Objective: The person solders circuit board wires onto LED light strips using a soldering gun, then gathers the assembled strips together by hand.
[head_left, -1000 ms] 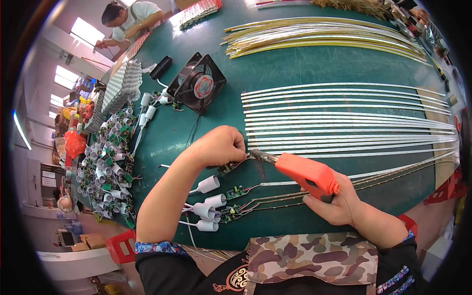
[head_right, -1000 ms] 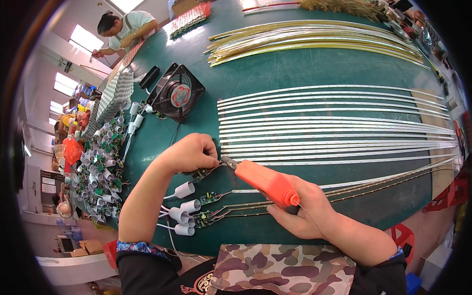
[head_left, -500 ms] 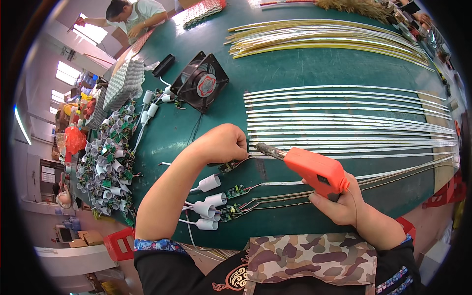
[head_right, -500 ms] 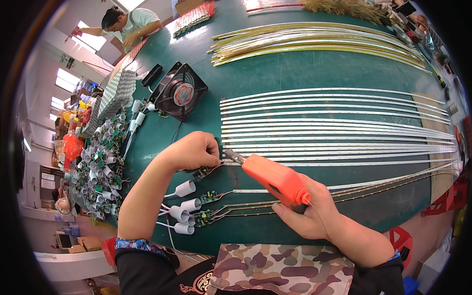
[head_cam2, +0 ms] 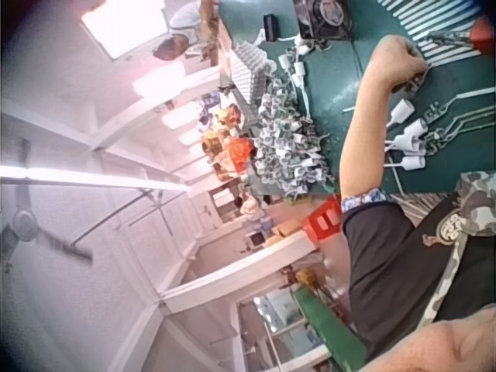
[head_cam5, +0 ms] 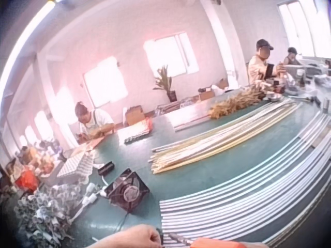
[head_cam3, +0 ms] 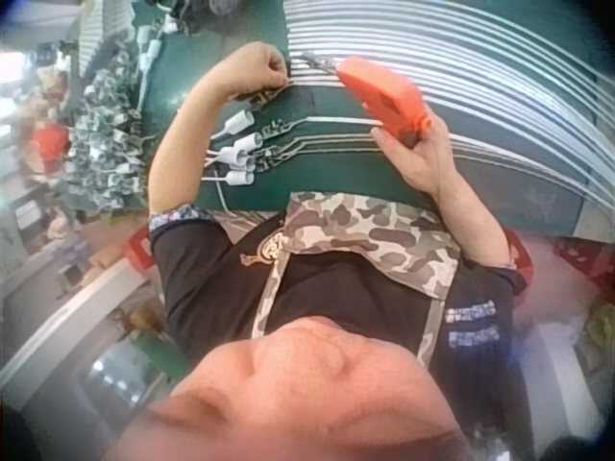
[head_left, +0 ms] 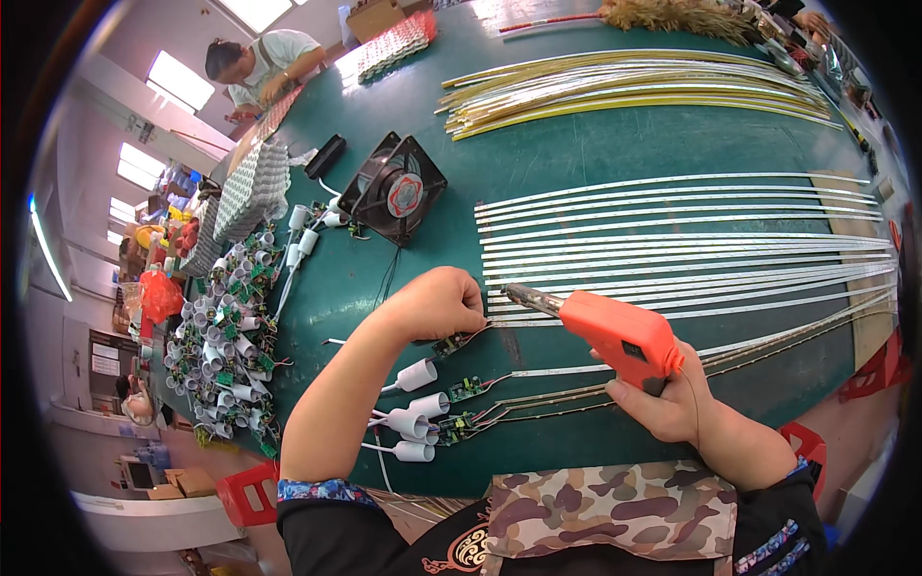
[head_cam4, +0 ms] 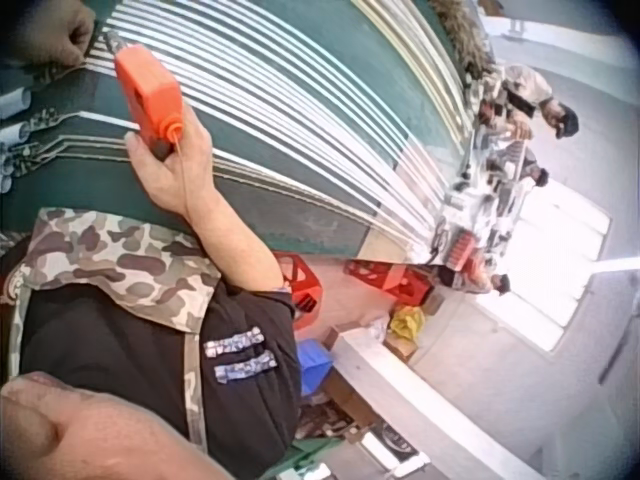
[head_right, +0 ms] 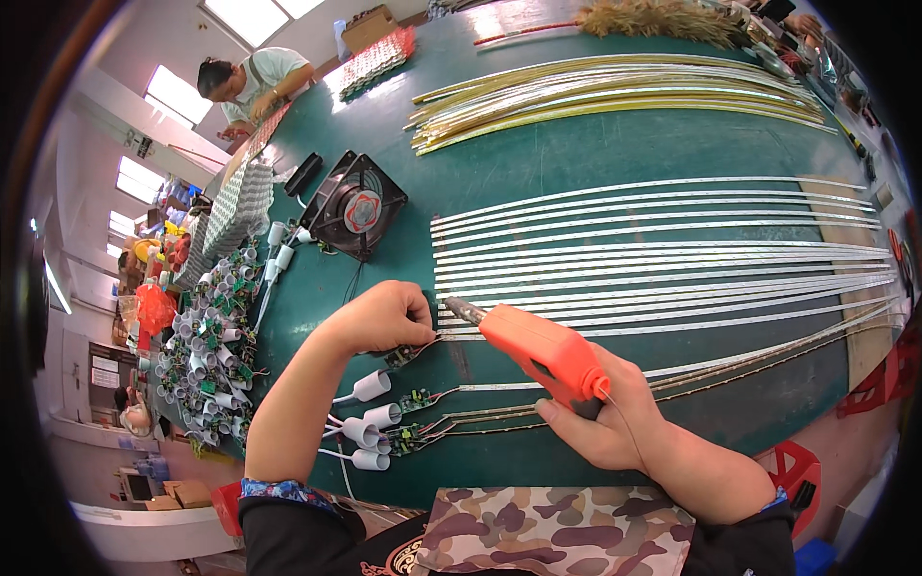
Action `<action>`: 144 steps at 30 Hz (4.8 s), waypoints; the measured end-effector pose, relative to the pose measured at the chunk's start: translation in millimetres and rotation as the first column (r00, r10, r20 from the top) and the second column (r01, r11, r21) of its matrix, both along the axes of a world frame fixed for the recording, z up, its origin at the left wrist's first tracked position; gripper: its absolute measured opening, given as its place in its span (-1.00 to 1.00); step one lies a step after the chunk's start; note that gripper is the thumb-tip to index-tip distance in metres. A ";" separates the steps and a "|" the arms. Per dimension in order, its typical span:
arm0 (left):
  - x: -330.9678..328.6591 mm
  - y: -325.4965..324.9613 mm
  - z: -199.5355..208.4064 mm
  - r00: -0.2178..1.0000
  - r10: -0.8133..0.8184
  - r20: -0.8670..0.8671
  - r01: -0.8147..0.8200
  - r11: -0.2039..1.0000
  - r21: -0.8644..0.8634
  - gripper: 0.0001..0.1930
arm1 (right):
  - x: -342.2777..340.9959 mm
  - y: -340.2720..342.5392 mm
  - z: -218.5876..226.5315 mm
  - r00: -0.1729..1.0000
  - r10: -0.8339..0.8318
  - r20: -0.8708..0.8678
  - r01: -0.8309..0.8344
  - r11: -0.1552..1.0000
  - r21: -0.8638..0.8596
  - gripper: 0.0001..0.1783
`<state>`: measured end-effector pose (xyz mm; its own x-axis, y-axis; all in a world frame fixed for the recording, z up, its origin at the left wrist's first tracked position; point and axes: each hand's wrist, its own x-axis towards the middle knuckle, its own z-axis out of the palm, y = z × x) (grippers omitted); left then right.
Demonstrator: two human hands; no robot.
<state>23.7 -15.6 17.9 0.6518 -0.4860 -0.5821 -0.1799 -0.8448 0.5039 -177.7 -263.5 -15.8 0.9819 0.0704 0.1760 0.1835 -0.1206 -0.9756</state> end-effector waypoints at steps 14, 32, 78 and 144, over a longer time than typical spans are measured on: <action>-4.2 -3.2 3.9 1.000 0.005 0.026 -0.007 0.999 0.050 -0.85 | 0.0 -1.3 -5.7 0.995 -0.036 0.098 0.038 0.999 -0.019 -0.42; -49.2 34.9 -4.1 0.895 -0.210 0.394 0.212 0.976 0.039 -0.71 | -3.5 -5.5 9.1 0.999 -0.039 -0.013 0.039 0.999 0.026 -0.45; 87.2 177.2 13.1 0.541 0.807 -0.237 -0.555 0.131 -0.821 -0.85 | -5.8 -8.3 16.1 0.979 -0.079 -0.190 0.150 0.907 0.394 -0.43; -68.5 -65.9 23.0 0.782 -0.005 0.623 0.462 0.676 -0.574 -0.62 | 6.2 -12.3 17.2 0.930 -0.273 -0.246 0.362 0.795 0.486 -0.62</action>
